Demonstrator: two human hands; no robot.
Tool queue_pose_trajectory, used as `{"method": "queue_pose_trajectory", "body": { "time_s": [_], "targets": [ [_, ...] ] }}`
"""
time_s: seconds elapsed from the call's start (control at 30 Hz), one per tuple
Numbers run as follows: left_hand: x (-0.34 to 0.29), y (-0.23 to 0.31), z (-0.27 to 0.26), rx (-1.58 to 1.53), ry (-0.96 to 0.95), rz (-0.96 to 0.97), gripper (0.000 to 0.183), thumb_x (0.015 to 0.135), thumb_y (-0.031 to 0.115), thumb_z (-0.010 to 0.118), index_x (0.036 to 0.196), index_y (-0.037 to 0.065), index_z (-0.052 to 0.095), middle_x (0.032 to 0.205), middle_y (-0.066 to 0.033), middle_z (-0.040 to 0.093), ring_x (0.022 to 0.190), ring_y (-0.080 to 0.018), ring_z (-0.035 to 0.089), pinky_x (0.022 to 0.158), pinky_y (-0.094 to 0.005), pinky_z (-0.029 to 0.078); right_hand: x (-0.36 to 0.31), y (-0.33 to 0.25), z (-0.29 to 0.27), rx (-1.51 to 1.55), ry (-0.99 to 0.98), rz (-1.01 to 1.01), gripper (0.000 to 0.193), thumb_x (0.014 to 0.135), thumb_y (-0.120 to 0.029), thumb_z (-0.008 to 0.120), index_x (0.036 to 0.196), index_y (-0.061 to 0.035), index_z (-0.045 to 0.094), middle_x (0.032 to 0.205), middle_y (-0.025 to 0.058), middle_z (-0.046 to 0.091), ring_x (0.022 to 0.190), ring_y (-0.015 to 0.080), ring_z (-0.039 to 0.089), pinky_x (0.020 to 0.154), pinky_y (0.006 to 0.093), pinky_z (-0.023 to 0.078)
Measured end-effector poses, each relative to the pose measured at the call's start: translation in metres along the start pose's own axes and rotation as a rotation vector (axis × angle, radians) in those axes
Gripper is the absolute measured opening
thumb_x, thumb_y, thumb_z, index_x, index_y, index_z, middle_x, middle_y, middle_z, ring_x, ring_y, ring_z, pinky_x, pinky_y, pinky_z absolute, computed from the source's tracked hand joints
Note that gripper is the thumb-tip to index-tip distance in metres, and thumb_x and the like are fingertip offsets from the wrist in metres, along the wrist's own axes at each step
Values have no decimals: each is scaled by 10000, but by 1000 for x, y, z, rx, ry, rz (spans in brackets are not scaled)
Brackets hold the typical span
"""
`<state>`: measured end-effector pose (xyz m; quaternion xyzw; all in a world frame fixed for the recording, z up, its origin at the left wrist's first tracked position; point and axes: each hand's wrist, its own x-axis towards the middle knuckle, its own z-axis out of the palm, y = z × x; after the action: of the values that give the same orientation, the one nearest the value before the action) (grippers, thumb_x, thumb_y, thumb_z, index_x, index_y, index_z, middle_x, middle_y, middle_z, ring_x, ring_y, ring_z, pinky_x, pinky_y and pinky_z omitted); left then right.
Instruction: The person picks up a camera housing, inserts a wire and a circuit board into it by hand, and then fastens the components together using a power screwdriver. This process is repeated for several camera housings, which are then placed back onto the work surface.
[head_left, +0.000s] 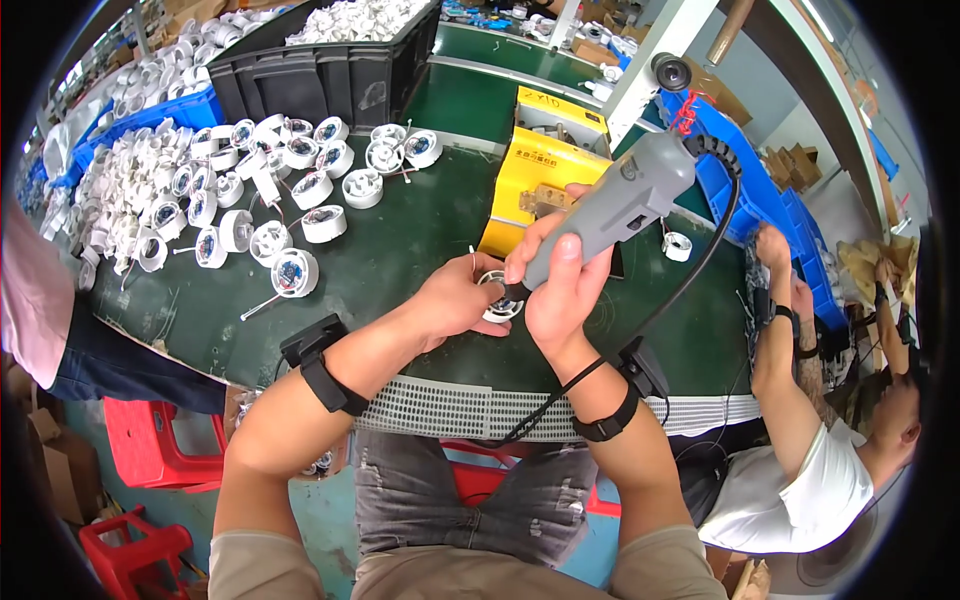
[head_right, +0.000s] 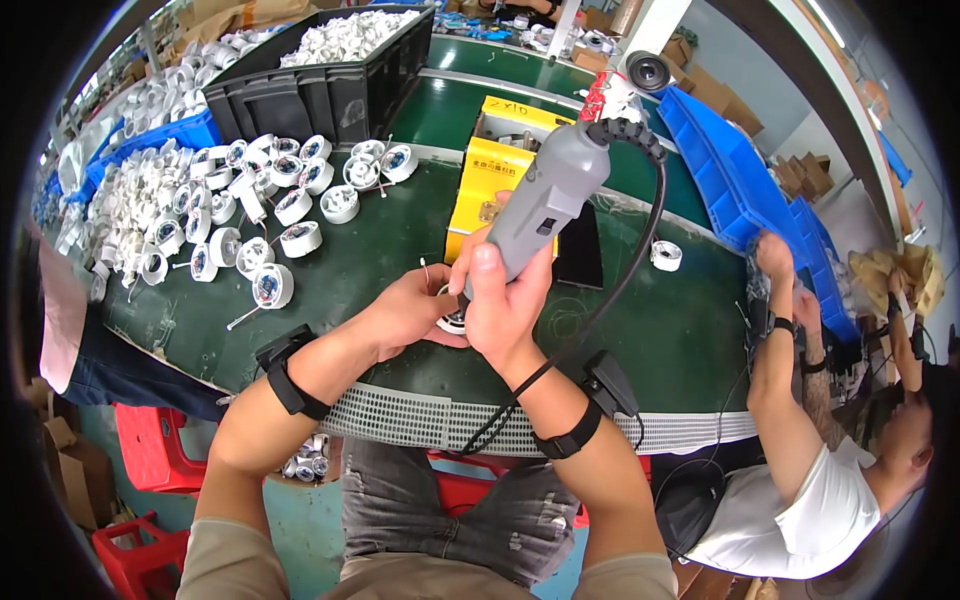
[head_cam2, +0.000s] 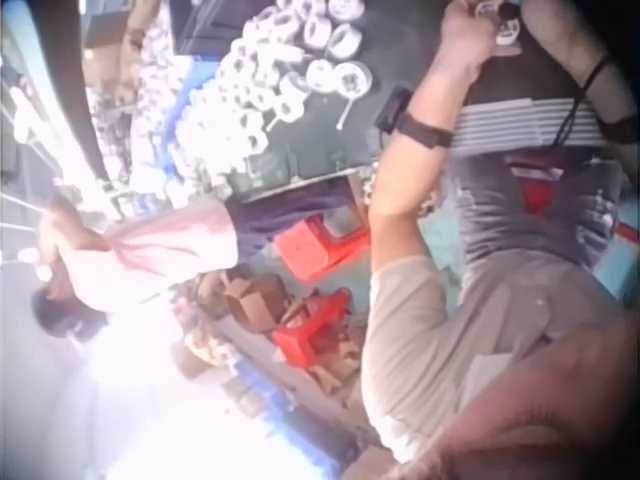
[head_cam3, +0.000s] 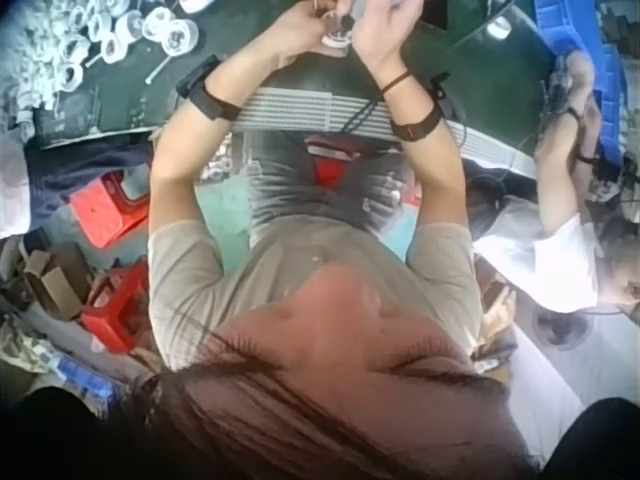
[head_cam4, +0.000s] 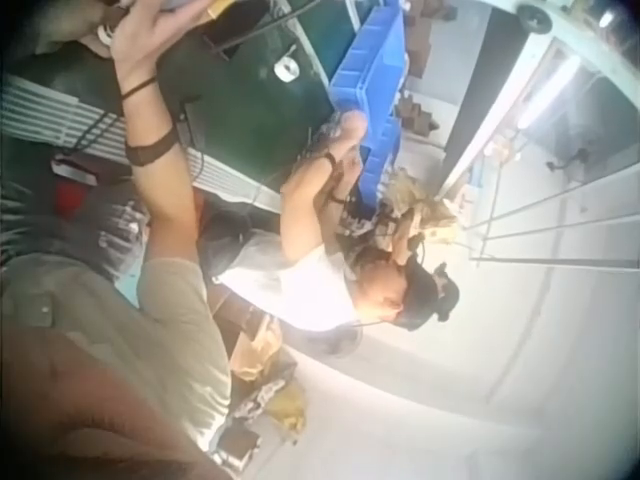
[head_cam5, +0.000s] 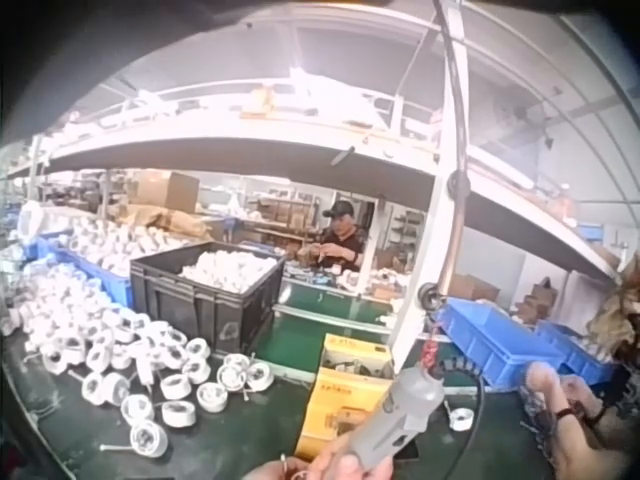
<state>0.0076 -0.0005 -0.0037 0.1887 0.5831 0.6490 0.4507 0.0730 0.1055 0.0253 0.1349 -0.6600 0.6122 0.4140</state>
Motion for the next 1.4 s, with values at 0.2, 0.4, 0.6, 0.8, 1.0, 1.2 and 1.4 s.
{"method": "queue_pose_trajectory", "body": {
  "time_s": [0.2, 0.4, 0.6, 0.8, 1.0, 1.2, 1.4],
  "targets": [
    [-1, 1, 0, 9, -2, -1, 262, 940, 37, 484, 1171, -85, 474, 1042, -143, 561, 829, -227, 656, 714, -324, 619, 0, 1, 1, 74, 14, 32, 510, 986, -359, 470, 1301, -5, 281, 743, 90, 492, 532, 149, 502, 507, 286, 473],
    [2, 2, 2, 25, 9, 34, 281, 938, 37, 483, 1192, -82, 472, 1058, -143, 570, 848, -224, 655, 720, -322, 617, -1, 3, -1, 83, -38, 48, 567, 967, -428, 494, 1280, 3, 301, 748, 77, 509, 538, 134, 502, 507, 270, 471],
    [-17, 26, -23, 931, 324, 401, 224, 830, 90, 563, 1027, 16, 641, 908, -198, 671, 775, -289, 693, 692, -392, 558, 5, 1, -21, 192, -96, -5, 680, 933, -563, 478, 1300, -9, 332, 823, 106, 555, 732, 200, 585, 691, 318, 493],
    [-39, 55, -57, 1218, 1105, 685, 733, 717, 65, 724, 1375, 98, 403, 1186, -248, 505, 956, -419, 595, 787, -472, 498, 29, 19, -150, -722, 489, 180, 271, 880, -204, 660, 1084, -38, 595, 969, 91, 610, 914, 222, 610, 846, 351, 483],
    [-24, 28, -26, 1164, 633, 846, 160, 758, 97, 678, 905, 44, 647, 854, -130, 641, 793, -312, 640, 690, -392, 514, 10, 40, -279, -1344, 226, 269, 383, 703, -112, 705, 1079, -66, 648, 1145, 180, 609, 1066, 352, 582, 948, 403, 460],
    [-24, 12, -5, 1218, -63, 921, 144, 777, 142, 683, 904, 80, 659, 765, -82, 617, 663, -295, 621, 605, -379, 503, 0, 4, -233, -1399, 178, 367, 291, 764, -205, 746, 988, -41, 658, 966, 163, 664, 901, 308, 654, 821, 384, 513],
    [-27, 6, 16, 864, -177, 828, 543, 817, 214, 709, 1295, 84, 488, 1060, -101, 571, 832, -219, 635, 672, -365, 525, -23, -47, -96, -997, -39, 68, 332, 725, -215, 821, 761, -33, 546, 679, 72, 614, 559, 135, 584, 522, 278, 477]
  ]
}}
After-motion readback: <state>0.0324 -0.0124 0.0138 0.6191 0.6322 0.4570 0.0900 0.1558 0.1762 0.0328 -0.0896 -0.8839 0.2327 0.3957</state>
